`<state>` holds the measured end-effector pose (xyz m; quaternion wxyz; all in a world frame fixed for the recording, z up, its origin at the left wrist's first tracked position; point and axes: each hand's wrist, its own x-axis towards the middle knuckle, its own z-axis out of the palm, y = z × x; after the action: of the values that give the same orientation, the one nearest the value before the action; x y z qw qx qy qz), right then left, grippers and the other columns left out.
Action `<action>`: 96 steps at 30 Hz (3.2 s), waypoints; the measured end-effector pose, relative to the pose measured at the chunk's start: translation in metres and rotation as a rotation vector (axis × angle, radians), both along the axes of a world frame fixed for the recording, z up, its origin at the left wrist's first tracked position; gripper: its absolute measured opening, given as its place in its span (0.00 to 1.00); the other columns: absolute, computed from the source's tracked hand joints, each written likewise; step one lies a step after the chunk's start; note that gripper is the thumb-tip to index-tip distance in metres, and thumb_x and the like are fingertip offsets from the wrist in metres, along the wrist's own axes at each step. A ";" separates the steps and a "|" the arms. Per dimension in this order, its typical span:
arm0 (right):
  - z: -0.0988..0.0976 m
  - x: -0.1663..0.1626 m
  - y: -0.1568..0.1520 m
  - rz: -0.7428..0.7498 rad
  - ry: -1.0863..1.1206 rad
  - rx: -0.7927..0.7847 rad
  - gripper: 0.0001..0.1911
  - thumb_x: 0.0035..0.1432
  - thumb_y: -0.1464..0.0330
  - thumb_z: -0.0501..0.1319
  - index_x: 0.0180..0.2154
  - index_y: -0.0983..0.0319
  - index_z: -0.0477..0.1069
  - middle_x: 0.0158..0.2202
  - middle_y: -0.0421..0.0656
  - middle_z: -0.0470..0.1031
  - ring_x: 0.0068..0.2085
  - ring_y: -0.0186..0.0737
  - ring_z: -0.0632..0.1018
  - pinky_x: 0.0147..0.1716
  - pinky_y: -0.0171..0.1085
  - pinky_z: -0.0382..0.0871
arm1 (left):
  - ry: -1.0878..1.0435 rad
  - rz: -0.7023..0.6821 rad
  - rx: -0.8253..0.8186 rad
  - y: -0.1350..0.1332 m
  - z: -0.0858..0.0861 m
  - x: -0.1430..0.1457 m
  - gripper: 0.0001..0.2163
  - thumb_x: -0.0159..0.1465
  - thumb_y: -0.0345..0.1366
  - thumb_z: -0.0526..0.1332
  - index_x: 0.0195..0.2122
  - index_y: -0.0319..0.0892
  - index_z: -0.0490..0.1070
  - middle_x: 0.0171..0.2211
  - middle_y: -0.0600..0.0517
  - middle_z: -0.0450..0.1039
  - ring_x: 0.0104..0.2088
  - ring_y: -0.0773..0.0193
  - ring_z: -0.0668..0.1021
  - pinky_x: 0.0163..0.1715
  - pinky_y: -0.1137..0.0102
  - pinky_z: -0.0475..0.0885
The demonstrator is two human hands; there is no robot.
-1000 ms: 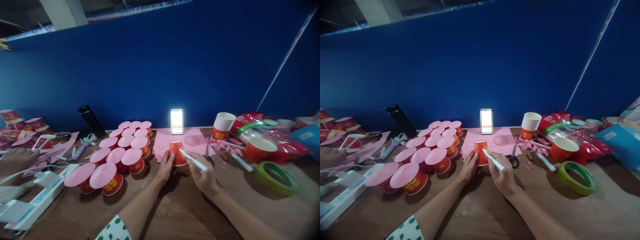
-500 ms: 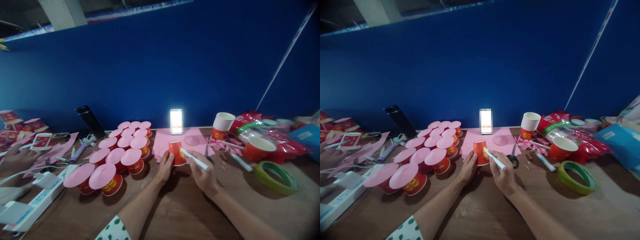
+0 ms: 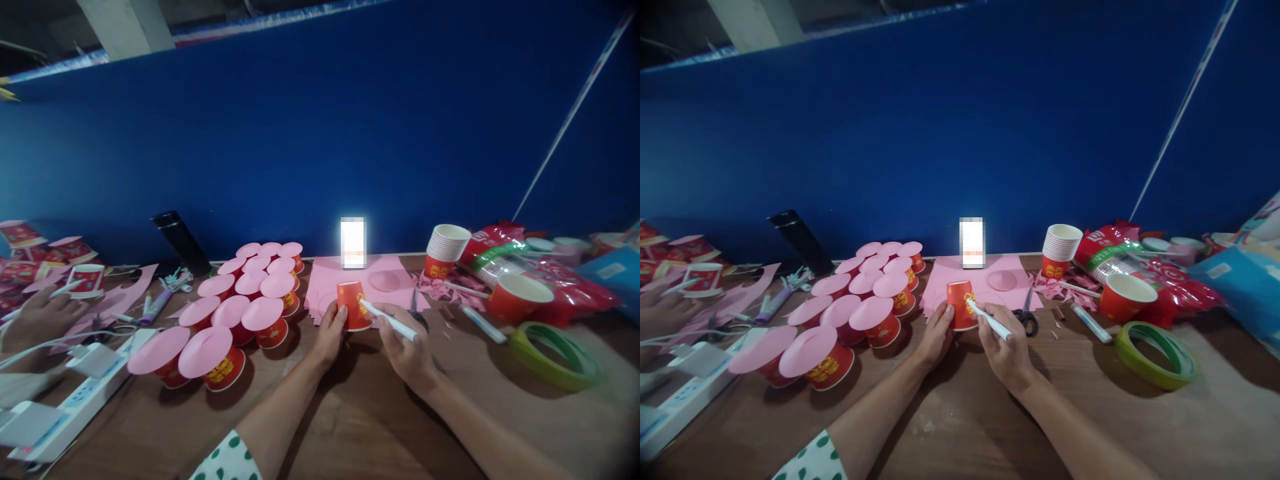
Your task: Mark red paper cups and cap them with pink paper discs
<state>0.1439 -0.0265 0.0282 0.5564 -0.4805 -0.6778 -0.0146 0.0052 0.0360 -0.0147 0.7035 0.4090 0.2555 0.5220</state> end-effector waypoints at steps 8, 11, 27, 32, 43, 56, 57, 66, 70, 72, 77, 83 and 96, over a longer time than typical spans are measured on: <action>-0.001 0.000 0.000 0.020 0.008 0.003 0.09 0.63 0.69 0.52 0.39 0.62 0.70 0.35 0.45 0.76 0.37 0.40 0.77 0.38 0.38 0.71 | -0.018 0.021 0.002 0.001 -0.001 0.001 0.16 0.60 0.43 0.61 0.46 0.41 0.68 0.42 0.47 0.76 0.46 0.56 0.76 0.51 0.60 0.67; -0.004 0.000 0.000 0.057 0.027 0.009 0.09 0.63 0.70 0.53 0.42 0.62 0.70 0.36 0.45 0.76 0.38 0.40 0.77 0.39 0.38 0.72 | -0.010 0.018 -0.010 0.001 -0.002 0.002 0.16 0.59 0.44 0.61 0.46 0.41 0.68 0.43 0.47 0.75 0.46 0.57 0.76 0.50 0.61 0.67; -0.008 0.000 0.000 0.110 0.023 -0.018 0.12 0.62 0.71 0.54 0.47 0.60 0.70 0.42 0.46 0.76 0.43 0.41 0.77 0.44 0.39 0.71 | 0.015 0.012 -0.013 0.000 0.002 0.002 0.16 0.58 0.45 0.62 0.44 0.42 0.69 0.42 0.48 0.75 0.44 0.58 0.77 0.48 0.62 0.68; -0.007 -0.001 0.000 0.102 0.018 -0.011 0.12 0.62 0.71 0.54 0.47 0.60 0.70 0.42 0.46 0.76 0.43 0.40 0.77 0.43 0.39 0.71 | 0.058 0.020 -0.015 0.001 0.000 0.001 0.17 0.59 0.46 0.61 0.45 0.43 0.69 0.43 0.47 0.75 0.43 0.58 0.76 0.48 0.62 0.68; -0.004 0.000 0.000 0.042 0.016 0.002 0.10 0.62 0.71 0.54 0.44 0.61 0.70 0.36 0.45 0.77 0.39 0.40 0.77 0.40 0.38 0.72 | 0.038 0.010 0.005 0.001 -0.004 0.000 0.17 0.60 0.45 0.60 0.46 0.43 0.68 0.44 0.47 0.75 0.43 0.58 0.77 0.48 0.62 0.69; -0.003 0.001 0.001 0.000 0.013 0.004 0.09 0.63 0.69 0.53 0.41 0.62 0.70 0.36 0.46 0.77 0.38 0.40 0.77 0.40 0.39 0.72 | 0.030 0.022 0.014 0.001 -0.003 0.001 0.18 0.59 0.45 0.61 0.47 0.41 0.68 0.44 0.46 0.75 0.44 0.57 0.77 0.48 0.62 0.69; -0.004 0.001 0.001 -0.002 0.010 0.005 0.09 0.63 0.69 0.52 0.41 0.62 0.70 0.36 0.46 0.77 0.37 0.41 0.77 0.39 0.39 0.72 | 0.035 0.025 0.010 0.001 -0.004 0.001 0.18 0.59 0.45 0.61 0.47 0.41 0.68 0.44 0.46 0.75 0.44 0.57 0.77 0.48 0.62 0.69; -0.005 0.002 0.000 0.036 0.060 -0.001 0.09 0.62 0.70 0.53 0.42 0.62 0.70 0.38 0.46 0.77 0.40 0.41 0.77 0.41 0.39 0.72 | 0.044 0.025 -0.023 0.000 -0.001 0.001 0.18 0.58 0.46 0.62 0.46 0.42 0.68 0.44 0.47 0.75 0.44 0.58 0.76 0.48 0.63 0.69; -0.004 0.000 0.000 0.037 0.070 -0.013 0.09 0.62 0.69 0.53 0.42 0.63 0.70 0.37 0.46 0.77 0.38 0.41 0.78 0.40 0.40 0.72 | 0.060 0.015 -0.029 0.000 -0.002 0.001 0.19 0.58 0.47 0.61 0.47 0.42 0.68 0.44 0.47 0.75 0.43 0.58 0.77 0.46 0.63 0.70; -0.004 0.000 0.000 0.037 0.069 -0.014 0.10 0.63 0.69 0.53 0.42 0.63 0.70 0.37 0.47 0.77 0.38 0.41 0.78 0.40 0.40 0.73 | 0.066 0.016 -0.032 0.000 -0.003 0.001 0.19 0.58 0.47 0.62 0.47 0.42 0.68 0.44 0.47 0.75 0.43 0.58 0.77 0.46 0.63 0.70; -0.004 0.000 0.000 0.045 0.059 -0.028 0.10 0.63 0.69 0.53 0.43 0.62 0.70 0.37 0.46 0.78 0.38 0.41 0.78 0.40 0.40 0.73 | 0.046 0.014 -0.005 0.001 -0.004 0.001 0.19 0.58 0.46 0.62 0.47 0.43 0.68 0.46 0.46 0.74 0.44 0.57 0.76 0.47 0.63 0.69; -0.003 -0.001 -0.001 0.025 0.030 -0.020 0.10 0.63 0.68 0.52 0.42 0.62 0.70 0.36 0.46 0.78 0.37 0.41 0.78 0.39 0.39 0.73 | 0.055 0.026 -0.014 0.001 -0.003 0.000 0.19 0.58 0.47 0.62 0.46 0.43 0.69 0.46 0.46 0.74 0.45 0.57 0.76 0.49 0.61 0.68; -0.002 -0.001 -0.002 0.018 0.008 0.002 0.09 0.63 0.69 0.53 0.41 0.61 0.71 0.35 0.46 0.77 0.37 0.41 0.77 0.39 0.39 0.72 | 0.041 0.038 0.000 -0.001 0.000 0.000 0.17 0.59 0.45 0.61 0.45 0.42 0.68 0.45 0.47 0.75 0.43 0.58 0.77 0.46 0.63 0.70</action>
<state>0.1427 -0.0282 0.0266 0.5596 -0.4740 -0.6798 -0.0084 0.0057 0.0355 -0.0148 0.6881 0.4147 0.2775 0.5268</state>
